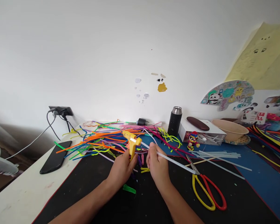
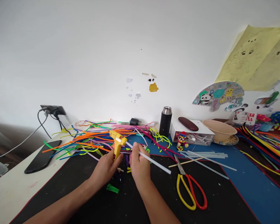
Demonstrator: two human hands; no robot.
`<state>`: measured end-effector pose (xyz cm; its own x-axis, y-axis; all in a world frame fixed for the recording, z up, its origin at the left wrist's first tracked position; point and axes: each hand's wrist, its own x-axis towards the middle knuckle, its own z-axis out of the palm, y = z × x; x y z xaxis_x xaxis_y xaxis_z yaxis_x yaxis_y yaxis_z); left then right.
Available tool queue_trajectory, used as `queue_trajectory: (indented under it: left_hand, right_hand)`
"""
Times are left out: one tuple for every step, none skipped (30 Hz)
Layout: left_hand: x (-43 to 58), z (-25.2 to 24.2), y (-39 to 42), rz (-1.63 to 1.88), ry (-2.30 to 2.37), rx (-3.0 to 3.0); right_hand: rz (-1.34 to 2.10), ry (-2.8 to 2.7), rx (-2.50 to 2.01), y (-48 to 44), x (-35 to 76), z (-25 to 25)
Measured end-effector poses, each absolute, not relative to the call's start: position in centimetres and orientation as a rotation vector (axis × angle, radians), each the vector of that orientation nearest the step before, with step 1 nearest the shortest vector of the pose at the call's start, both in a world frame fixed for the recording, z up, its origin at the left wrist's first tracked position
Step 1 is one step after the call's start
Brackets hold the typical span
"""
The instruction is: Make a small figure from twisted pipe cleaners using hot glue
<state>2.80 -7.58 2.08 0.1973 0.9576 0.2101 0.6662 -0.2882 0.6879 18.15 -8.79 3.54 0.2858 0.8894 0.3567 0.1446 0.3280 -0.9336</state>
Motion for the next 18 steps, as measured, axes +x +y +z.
queue_trajectory:
  left_hand:
    - [2.8,2.0,-7.6,0.858,1.512,2.044]
    - [2.7,1.9,-7.6,0.851,1.514,2.060]
    - [2.7,1.9,-7.6,0.848,1.521,2.076]
    - [2.6,1.8,-7.6,0.853,1.540,2.090]
    - [2.6,1.8,-7.6,0.863,1.571,2.106]
    - [2.5,1.8,-7.5,0.875,1.614,2.121]
    - [2.4,1.8,-7.4,0.888,1.663,2.136]
    - [2.3,1.8,-7.3,0.899,1.709,2.151]
    - [2.2,1.9,-7.1,0.902,1.745,2.169]
    - [2.1,2.0,-6.9,0.899,1.767,2.189]
    - [2.0,2.0,-6.8,0.888,1.777,2.208]
    - [1.8,2.1,-6.6,0.872,1.780,2.225]
    - [1.7,2.2,-6.5,0.854,1.781,2.239]
    - [1.6,2.3,-6.4,0.837,1.781,2.249]
    - [1.5,2.3,-6.3,0.826,1.784,2.255]
    - [1.4,2.4,-6.2,0.823,1.783,2.258]
    - [1.3,2.4,-6.2,0.826,1.779,2.262]
    - [1.3,2.3,-6.2,0.833,1.772,2.266]
  right_hand:
    - [0.712,-1.168,-1.137,-8.8,18.2,3.6]
    - [0.756,-1.133,-1.127,-8.8,18.2,3.7]
    - [0.794,-1.095,-1.114,-8.9,18.2,3.9]
    - [0.825,-1.061,-1.099,-8.8,18.3,4.1]
    - [0.858,-1.035,-1.081,-8.8,18.3,4.3]
    - [0.895,-1.022,-1.058,-8.8,18.4,4.5]
    - [0.935,-1.019,-1.031,-8.8,18.4,4.6]
    - [0.977,-1.016,-1.005,-8.7,18.5,4.7]
    - [1.022,-1.010,-0.984,-8.7,18.5,4.7]
    - [1.064,-0.999,-0.966,-8.7,18.5,4.7]
    - [1.097,-0.985,-0.954,-8.7,18.5,4.6]
    - [1.120,-0.973,-0.946,-8.7,18.5,4.5]
    - [1.136,-0.968,-0.941,-8.7,18.5,4.4]
    - [1.146,-0.976,-0.935,-8.7,18.4,4.3]
    - [1.154,-0.993,-0.929,-8.8,18.4,4.2]
    - [1.158,-1.019,-0.923,-8.8,18.4,4.1]
    - [1.159,-1.050,-0.914,-8.9,18.4,4.0]
    - [1.153,-1.084,-0.904,-9.0,18.4,3.9]
